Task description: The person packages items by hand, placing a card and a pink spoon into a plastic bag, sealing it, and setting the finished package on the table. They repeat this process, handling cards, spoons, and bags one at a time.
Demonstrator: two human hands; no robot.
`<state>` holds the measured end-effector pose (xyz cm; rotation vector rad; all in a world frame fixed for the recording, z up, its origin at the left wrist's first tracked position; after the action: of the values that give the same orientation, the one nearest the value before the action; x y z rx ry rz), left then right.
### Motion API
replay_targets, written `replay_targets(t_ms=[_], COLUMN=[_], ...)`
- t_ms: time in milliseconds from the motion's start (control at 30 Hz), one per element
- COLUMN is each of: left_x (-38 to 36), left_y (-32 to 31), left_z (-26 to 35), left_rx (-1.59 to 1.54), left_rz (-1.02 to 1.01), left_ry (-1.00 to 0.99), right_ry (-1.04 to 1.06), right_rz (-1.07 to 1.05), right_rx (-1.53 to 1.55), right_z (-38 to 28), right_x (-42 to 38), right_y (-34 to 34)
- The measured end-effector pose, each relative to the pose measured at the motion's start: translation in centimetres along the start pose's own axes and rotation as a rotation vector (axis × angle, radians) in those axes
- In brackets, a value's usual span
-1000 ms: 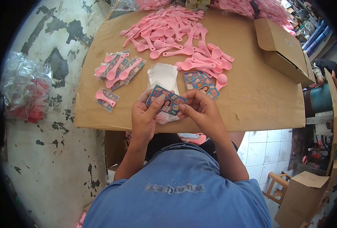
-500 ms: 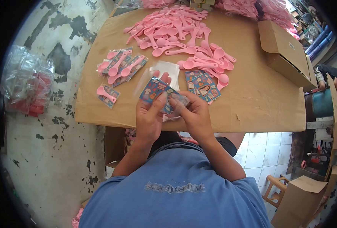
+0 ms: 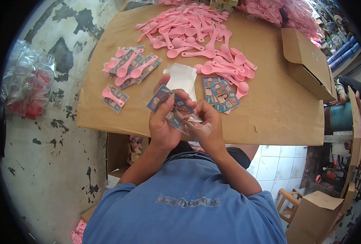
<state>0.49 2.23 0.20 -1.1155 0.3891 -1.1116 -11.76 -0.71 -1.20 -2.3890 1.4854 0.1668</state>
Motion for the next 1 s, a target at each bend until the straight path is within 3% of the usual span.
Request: replay_targets(t_ms=[67,200,300,333,533,667,800,933,1000], left_x=[0.2,0.7,1.7,2.2,3.6,2.1,1.5,3.2,4.5], left_y=[0.2,1.0,2.8,4.3,4.6,2.9,3.4,3.4,3.6], left_z=[0.1,0.8,2.3,3.2,6.4,5.0,3.9,5.1,6.5], left_rx=[-0.013,0.076,0.013,-0.024,0.125,0.271,0.223,0.221,0.168], left_rz=[0.002,0.125,0.289,0.337,0.323,0.284,0.250,0.252,0.237], left_ry=[0.002,-0.026,-0.046,-0.068,-0.205,-0.208,-0.136,-0.240,-0.332], right_ry=[-0.045,0.336,0.582,0.471,0.680,0.593,0.573,0.558,0.394], right_rz=[0.034,0.185,-0.048,-0.014,0.487,0.475,0.506,0.474,0.333], right_rx=[-0.018,-0.227,-0.618,-0.668,-1.251,-1.283,-1.193,-1.118,-0.809], right_z=[0.4,-2.7,-4.9,-5.9,-8.0,-6.2,-6.3,-7.1,-7.8], right_x=[0.6,0.0,0.4,0.5,7.1,9.3,8.7,7.9,6.1], right_y=[-0.1,-0.8,1.3,2.3,8.7,9.6,9.8,10.2,9.6])
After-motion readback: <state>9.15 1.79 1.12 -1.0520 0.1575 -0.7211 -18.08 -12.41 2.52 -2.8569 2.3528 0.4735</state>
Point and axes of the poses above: each hand's wrist, its own x-axis towards the middle knuckle, its own y-axis out of the back of the hand, z = x × y, the point moved 3 cm from there along x, towards the middle knuckle, and after that the axes turned 13 degrees about -y, right-handed, at the moved point
